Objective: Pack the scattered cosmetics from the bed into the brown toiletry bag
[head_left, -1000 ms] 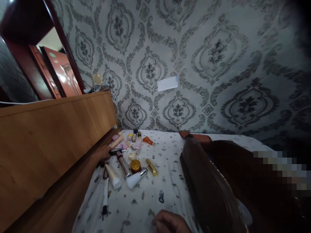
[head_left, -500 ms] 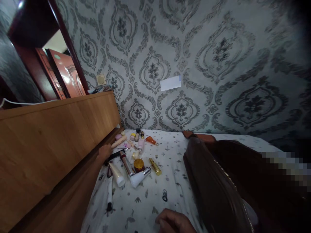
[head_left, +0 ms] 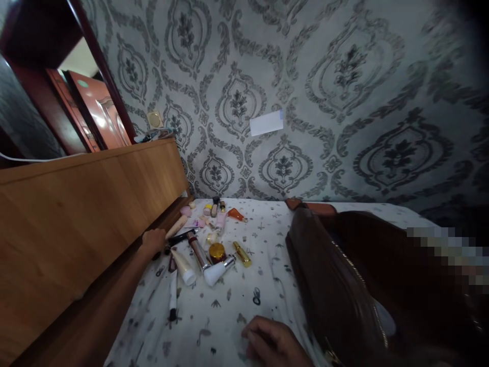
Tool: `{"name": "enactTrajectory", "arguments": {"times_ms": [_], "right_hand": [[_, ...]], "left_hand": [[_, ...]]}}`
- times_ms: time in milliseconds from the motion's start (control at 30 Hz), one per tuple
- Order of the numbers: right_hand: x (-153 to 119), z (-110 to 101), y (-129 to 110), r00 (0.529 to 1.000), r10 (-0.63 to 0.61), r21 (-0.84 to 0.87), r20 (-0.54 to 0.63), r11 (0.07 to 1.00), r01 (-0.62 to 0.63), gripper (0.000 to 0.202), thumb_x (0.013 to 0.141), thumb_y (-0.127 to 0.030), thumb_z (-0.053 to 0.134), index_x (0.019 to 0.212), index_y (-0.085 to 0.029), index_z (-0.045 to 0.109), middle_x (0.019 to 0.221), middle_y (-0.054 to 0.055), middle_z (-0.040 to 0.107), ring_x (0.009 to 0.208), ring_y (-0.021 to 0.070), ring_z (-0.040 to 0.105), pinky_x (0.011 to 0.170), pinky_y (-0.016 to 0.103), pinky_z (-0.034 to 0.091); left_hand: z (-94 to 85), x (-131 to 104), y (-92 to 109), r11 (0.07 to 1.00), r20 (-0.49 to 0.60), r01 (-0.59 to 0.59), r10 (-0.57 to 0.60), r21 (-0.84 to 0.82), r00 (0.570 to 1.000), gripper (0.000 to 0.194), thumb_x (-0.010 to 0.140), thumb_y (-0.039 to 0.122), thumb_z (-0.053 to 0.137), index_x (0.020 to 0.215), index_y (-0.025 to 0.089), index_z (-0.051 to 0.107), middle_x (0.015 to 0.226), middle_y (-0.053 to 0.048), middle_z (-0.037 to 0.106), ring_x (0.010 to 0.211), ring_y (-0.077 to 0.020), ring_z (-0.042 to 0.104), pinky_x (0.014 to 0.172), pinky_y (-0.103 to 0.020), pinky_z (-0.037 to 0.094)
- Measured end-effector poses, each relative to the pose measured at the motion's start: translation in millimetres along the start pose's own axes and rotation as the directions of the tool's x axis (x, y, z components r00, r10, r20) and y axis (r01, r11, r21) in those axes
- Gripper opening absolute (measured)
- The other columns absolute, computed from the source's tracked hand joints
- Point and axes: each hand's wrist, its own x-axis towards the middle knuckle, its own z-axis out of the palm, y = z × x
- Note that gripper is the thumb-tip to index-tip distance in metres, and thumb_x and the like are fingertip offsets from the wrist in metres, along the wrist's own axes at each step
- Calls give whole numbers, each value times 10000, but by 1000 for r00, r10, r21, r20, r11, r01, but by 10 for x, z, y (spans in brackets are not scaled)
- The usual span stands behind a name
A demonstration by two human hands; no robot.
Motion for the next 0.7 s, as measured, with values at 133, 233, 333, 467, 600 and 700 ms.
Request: {"name": "enactTrajectory", "arguments": {"times_ms": [133,233,333,467,600,700], "right_hand": [[-1,47,-11,1000,12,53,-17,999,-11,396,769,-576,589,701,-186,591,613,1,570,579,136,479,563,243,361],[-10,63,-42,1000,9,60,-15,998,-8,390,763,-560,594,679,-179,583,600,5,570,579,137,494,566,241,372],[-27,57,-89,1000,13,38,-20,999,-12,358,764,-520,589,691,-170,597,605,11,587,571,132,496,560,238,375],[-46,43,-123,1000,-6,39,-5,999,6,332,770,-488,577,702,-164,600,607,11,594,555,124,493,552,235,372],[-61,40,-124,1000,-23,34,-8,999,23,331,770,-495,587,710,-170,609,612,10,599,562,131,503,548,236,378],[-71,40,-128,999,-35,20,0,999,35,323,780,-484,581,706,-171,613,612,9,602,558,128,502,540,234,374]], "left_hand": [[-91,-138,166,996,-70,-64,60,-60,996,219,888,174,494,986,113,680,1048,-213,687,1043,-339,649,842,-420,469],[-143,-261,477,955,-112,-248,232,-161,966,247,920,241,454,1011,161,669,1063,-152,692,1042,-287,641,849,-368,455],[-151,-419,859,842,-140,-467,446,-269,884,241,915,351,498,1077,246,642,1064,-36,697,1014,-197,631,844,-269,442],[-126,-585,1213,755,-174,-562,537,-338,826,272,911,400,494,1059,223,639,1014,-56,693,977,-219,619,823,-283,433],[-125,-630,1281,759,-185,-535,504,-371,844,318,922,420,468,1098,206,626,1041,-82,687,983,-240,614,841,-311,423],[-133,-637,1272,766,-170,-512,487,-389,857,385,862,507,551,1096,212,632,1012,-75,695,967,-256,621,841,-322,430]]}}
